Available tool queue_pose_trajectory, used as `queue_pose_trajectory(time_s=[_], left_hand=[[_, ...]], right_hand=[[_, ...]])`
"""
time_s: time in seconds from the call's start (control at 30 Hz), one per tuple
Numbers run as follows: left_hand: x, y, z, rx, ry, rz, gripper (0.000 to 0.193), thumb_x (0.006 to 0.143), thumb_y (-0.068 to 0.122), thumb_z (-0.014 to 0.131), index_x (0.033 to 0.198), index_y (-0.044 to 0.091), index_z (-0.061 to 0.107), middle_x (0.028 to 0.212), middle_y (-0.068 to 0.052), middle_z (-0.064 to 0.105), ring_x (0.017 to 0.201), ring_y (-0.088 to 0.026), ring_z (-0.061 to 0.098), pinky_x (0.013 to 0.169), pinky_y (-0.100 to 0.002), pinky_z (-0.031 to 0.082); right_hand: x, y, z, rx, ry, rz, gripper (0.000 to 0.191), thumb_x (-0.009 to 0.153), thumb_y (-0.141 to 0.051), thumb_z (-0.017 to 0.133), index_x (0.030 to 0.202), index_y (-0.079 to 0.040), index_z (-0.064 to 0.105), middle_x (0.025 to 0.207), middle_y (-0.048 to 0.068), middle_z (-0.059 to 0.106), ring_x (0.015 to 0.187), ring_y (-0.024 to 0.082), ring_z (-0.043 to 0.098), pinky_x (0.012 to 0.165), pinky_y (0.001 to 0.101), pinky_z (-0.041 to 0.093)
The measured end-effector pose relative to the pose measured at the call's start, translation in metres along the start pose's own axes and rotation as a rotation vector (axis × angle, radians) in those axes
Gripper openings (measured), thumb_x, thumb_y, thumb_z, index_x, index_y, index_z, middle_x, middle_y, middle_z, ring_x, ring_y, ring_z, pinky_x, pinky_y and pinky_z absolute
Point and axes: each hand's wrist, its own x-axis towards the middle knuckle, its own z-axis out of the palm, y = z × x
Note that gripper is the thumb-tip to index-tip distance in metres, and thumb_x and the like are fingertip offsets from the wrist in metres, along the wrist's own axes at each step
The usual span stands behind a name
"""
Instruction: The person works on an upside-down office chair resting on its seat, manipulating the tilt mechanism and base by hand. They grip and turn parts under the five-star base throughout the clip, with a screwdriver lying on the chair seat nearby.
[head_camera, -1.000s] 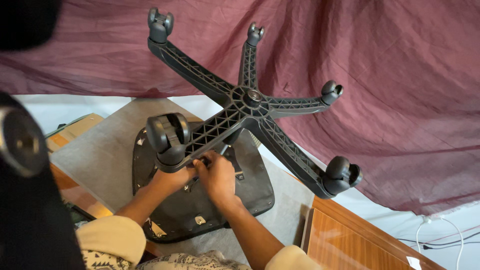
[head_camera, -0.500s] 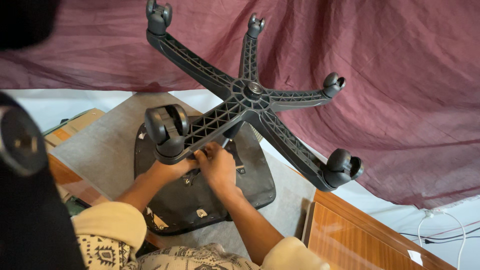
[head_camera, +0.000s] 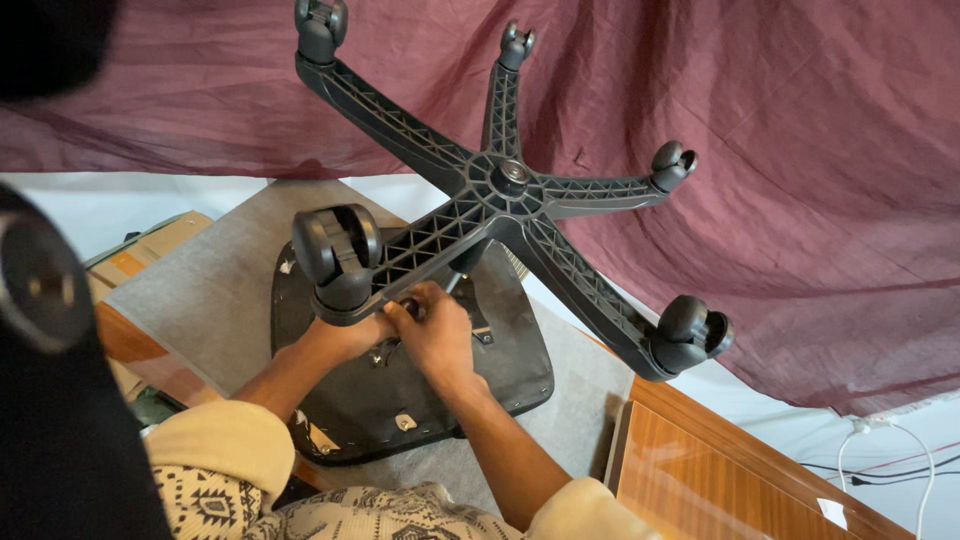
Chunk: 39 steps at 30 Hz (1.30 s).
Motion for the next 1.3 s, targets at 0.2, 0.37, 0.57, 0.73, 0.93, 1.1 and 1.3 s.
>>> queue_pose_trajectory(time_s=[0.2,0.37,0.57,0.73,0.93,1.1,1.3], left_hand=[[0.012,0.001,-0.005,0.156,-0.187,0.014,0.031,0.084,0.035,0.077,0.103,0.01,0.074,0.092,-0.011,0.074,0.086,-0.026,0.069,0.079,-0.04,0.054],[0.011,-0.001,0.001,0.224,-0.068,-0.004,0.035,0.079,0.037,0.079,0.098,0.007,0.074,0.088,-0.014,0.073,0.083,-0.029,0.07,0.077,-0.042,0.054],[0.016,-0.005,0.008,0.139,-0.09,-0.039,0.022,0.082,0.023,0.071,0.099,0.008,0.074,0.087,-0.014,0.074,0.08,-0.028,0.071,0.074,-0.041,0.056],[0.013,-0.002,0.005,0.019,0.057,0.218,0.028,0.074,0.023,0.077,0.098,0.008,0.075,0.087,-0.013,0.075,0.077,-0.027,0.07,0.07,-0.041,0.054],[0.007,-0.006,-0.002,-0.072,-0.085,-0.064,0.024,0.077,0.023,0.075,0.097,0.009,0.076,0.084,-0.009,0.077,0.077,-0.022,0.073,0.073,-0.037,0.056],[0.006,-0.007,-0.004,-0.084,-0.061,-0.051,0.027,0.078,0.025,0.076,0.099,0.008,0.075,0.085,-0.009,0.076,0.078,-0.021,0.073,0.073,-0.037,0.057],[0.009,-0.015,-0.001,-0.035,-0.087,-0.055,0.03,0.077,0.025,0.079,0.103,0.009,0.075,0.09,-0.007,0.076,0.083,-0.019,0.072,0.077,-0.035,0.057]], right_hand=[[0.004,0.0,-0.005,-0.026,-0.039,0.06,0.03,0.075,-0.03,0.085,0.089,-0.007,0.072,0.079,0.012,0.076,0.071,0.025,0.076,0.069,0.0376,0.058],[0.004,-0.009,-0.002,-0.116,0.026,0.022,0.033,0.074,-0.031,0.088,0.084,-0.005,0.071,0.077,0.015,0.075,0.073,0.03,0.072,0.069,0.0397,0.055],[0.007,-0.003,0.0,0.029,-0.011,-0.029,0.024,0.08,-0.024,0.079,0.099,-0.008,0.078,0.079,0.013,0.075,0.07,0.029,0.074,0.068,0.0388,0.056],[0.011,-0.003,0.001,0.058,0.011,0.002,0.027,0.078,-0.022,0.081,0.099,-0.005,0.078,0.084,0.014,0.078,0.077,0.028,0.077,0.071,0.0373,0.058],[0.013,-0.007,-0.002,0.025,-0.032,0.013,0.025,0.083,-0.023,0.078,0.102,-0.006,0.079,0.086,0.015,0.078,0.078,0.027,0.078,0.072,0.0358,0.059],[0.012,-0.014,-0.005,0.034,-0.053,0.042,0.025,0.083,-0.021,0.077,0.103,-0.007,0.079,0.085,0.016,0.078,0.075,0.026,0.078,0.07,0.0356,0.059],[0.011,-0.013,-0.006,0.08,-0.05,0.023,0.024,0.083,-0.02,0.078,0.103,-0.006,0.079,0.087,0.014,0.078,0.077,0.024,0.079,0.072,0.0337,0.061]])
